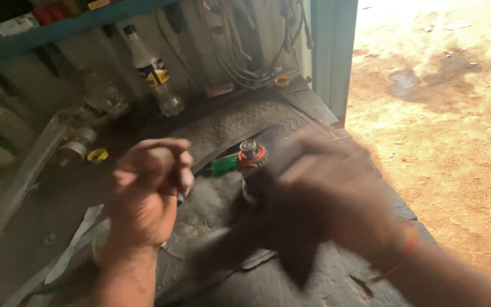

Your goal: The person works on a disassembled electric motor armature, using a screwdriver to adjust components and a cloth to wipe the surface. They handle the motor housing and wires, performing maintenance tasks on the bench.

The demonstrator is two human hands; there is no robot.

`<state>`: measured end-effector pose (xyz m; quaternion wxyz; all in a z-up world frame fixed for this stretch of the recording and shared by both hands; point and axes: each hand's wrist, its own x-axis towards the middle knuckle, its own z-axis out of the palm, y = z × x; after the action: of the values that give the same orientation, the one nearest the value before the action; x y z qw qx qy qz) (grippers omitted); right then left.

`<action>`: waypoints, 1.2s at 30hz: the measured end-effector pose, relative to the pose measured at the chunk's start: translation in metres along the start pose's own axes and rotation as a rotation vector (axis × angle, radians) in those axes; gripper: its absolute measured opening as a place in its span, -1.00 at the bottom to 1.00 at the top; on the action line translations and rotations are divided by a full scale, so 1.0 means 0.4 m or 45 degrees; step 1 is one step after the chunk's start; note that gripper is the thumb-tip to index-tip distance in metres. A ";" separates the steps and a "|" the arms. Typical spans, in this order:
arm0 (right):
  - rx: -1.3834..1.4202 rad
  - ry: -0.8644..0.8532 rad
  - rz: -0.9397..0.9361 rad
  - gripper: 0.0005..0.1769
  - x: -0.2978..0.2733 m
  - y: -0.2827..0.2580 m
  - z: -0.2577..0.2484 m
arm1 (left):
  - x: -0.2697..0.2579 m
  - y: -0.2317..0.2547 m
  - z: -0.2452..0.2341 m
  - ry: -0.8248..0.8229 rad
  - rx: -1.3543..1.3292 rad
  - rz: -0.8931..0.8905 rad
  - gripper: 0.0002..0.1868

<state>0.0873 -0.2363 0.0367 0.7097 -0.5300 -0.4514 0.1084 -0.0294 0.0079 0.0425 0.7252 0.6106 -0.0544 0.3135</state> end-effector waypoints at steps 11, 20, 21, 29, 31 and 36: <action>-0.089 0.423 0.271 -0.82 0.072 0.090 -0.124 | 0.002 -0.093 0.060 -0.541 0.982 -0.181 -0.12; -1.080 -0.367 0.011 -0.67 0.111 0.184 -0.066 | -0.001 -0.131 0.050 -0.581 1.275 0.119 -0.46; -1.071 -0.388 0.093 -0.63 0.111 0.180 -0.071 | 0.001 -0.137 0.048 -0.587 1.286 0.174 -0.46; -1.335 -0.351 -0.004 -0.79 0.064 0.104 -0.044 | -0.002 -0.135 0.039 -0.601 1.253 0.211 -0.46; -1.450 -0.288 0.066 -0.79 0.048 0.079 -0.024 | -0.003 -0.132 0.040 -0.600 1.211 0.206 -0.44; -1.631 -0.347 0.097 -0.74 0.036 0.050 0.002 | 0.001 -0.128 0.044 -0.595 1.269 0.171 -0.43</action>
<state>0.1012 -0.2184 0.0273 0.1857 -0.8448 -0.4936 -0.0908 0.0030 -0.0112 0.0033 0.2957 0.9283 -0.0979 0.2031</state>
